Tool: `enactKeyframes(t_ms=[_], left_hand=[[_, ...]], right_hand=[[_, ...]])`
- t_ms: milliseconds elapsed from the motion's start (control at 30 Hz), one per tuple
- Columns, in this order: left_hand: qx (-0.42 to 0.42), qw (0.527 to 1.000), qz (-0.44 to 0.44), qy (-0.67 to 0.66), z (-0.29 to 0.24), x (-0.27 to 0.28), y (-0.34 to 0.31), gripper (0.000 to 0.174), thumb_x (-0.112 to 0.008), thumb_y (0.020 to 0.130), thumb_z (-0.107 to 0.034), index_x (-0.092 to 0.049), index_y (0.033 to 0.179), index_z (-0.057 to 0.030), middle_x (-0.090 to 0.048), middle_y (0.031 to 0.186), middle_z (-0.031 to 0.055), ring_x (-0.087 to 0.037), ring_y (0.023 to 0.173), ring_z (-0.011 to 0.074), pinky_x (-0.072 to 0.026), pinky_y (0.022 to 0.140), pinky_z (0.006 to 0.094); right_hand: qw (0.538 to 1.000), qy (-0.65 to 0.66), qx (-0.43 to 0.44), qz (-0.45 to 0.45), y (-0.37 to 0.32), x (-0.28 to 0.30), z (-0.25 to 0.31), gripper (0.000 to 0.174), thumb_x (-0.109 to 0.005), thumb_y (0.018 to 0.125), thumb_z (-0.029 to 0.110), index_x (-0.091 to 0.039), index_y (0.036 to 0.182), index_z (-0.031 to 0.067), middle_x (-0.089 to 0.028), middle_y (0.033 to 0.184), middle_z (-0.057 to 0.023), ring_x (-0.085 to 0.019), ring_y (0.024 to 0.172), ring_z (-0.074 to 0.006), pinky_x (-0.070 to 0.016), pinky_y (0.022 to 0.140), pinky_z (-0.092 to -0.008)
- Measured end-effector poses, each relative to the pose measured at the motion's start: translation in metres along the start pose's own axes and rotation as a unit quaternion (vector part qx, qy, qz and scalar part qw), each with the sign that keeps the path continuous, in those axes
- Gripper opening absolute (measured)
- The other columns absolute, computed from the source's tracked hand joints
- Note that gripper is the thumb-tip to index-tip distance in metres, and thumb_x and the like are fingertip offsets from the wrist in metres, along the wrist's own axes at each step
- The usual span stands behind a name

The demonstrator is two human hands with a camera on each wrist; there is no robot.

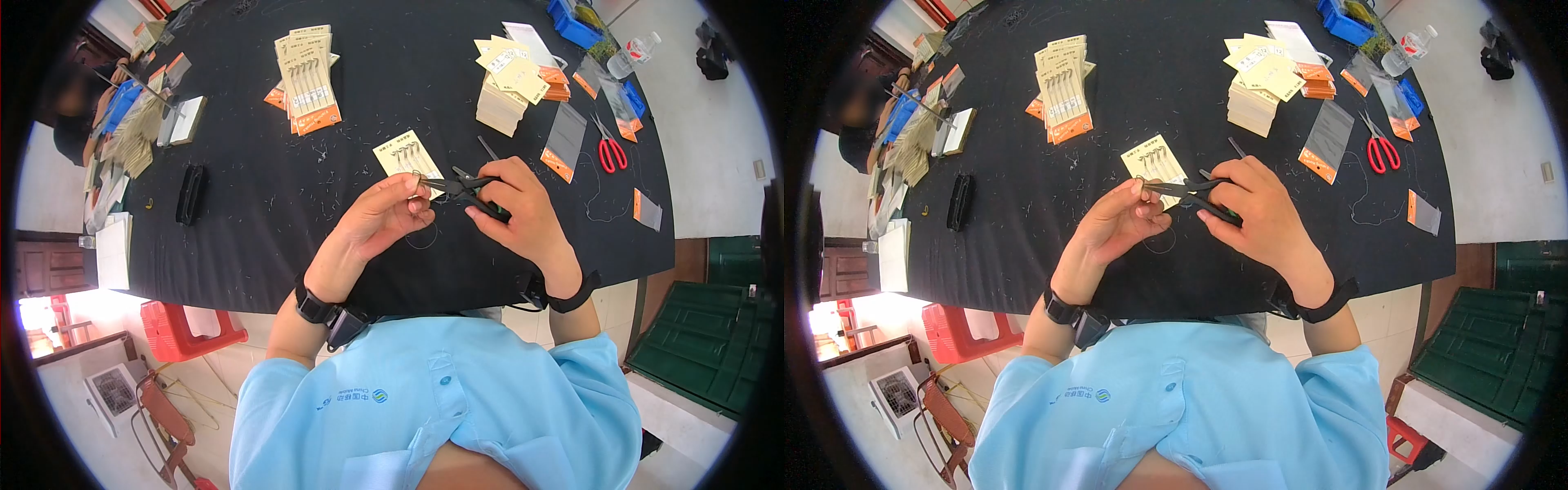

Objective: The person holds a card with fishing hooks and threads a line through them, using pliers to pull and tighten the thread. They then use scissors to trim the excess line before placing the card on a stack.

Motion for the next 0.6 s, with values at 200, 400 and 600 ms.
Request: enactKeyframes(t_ms=[200,400,600], left_hand=[[-0.002,1.0,-0.002,0.0,-0.0005,-0.0005,0.0003,0.009,-0.062,0.088,-0.016,-0.059,0.091,-0.0087,-0.06,0.084,-0.0001,-0.05,0.069,0.0055,-0.0389,0.078,0.0327],[-0.005,1.0,-0.001,-0.017,-0.0011,-0.0022,0.0003,0.01,-0.062,0.088,-0.016,-0.06,0.092,-0.0071,-0.06,0.084,-0.0001,-0.05,0.068,0.0054,-0.0386,0.077,0.0321],[-0.008,1.0,0.013,-0.015,-0.0013,-0.0029,0.0011,0.01,-0.062,0.088,-0.016,-0.061,0.091,-0.0058,-0.06,0.085,-0.0008,-0.049,0.068,0.0046,-0.0379,0.075,0.0304]], right_hand=[[1.0,0.007,-0.003,0.0,-0.0021,-0.0027,-0.0024,0.02,-0.074,0.068,0.01,-0.057,0.076,0.0043,-0.056,0.096,-0.0074,-0.052,0.078,-0.0239,-0.0446,0.067,-0.0343],[1.0,0.022,-0.009,0.001,-0.0042,-0.0062,-0.0062,0.021,-0.074,0.068,0.01,-0.056,0.077,0.0036,-0.057,0.097,-0.008,-0.052,0.079,-0.0246,-0.045,0.068,-0.0342],[0.999,0.032,-0.012,-0.001,-0.0045,-0.0079,-0.0085,0.021,-0.074,0.069,0.01,-0.056,0.077,0.0033,-0.057,0.098,-0.0087,-0.052,0.081,-0.0255,-0.0451,0.069,-0.0345]])
Point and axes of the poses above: each hand's wrist, its own y-axis towards the middle knuckle, its own x-axis out of the back of the hand, z = x × y, the point moved 4 cm from there along y, towards the middle knuckle
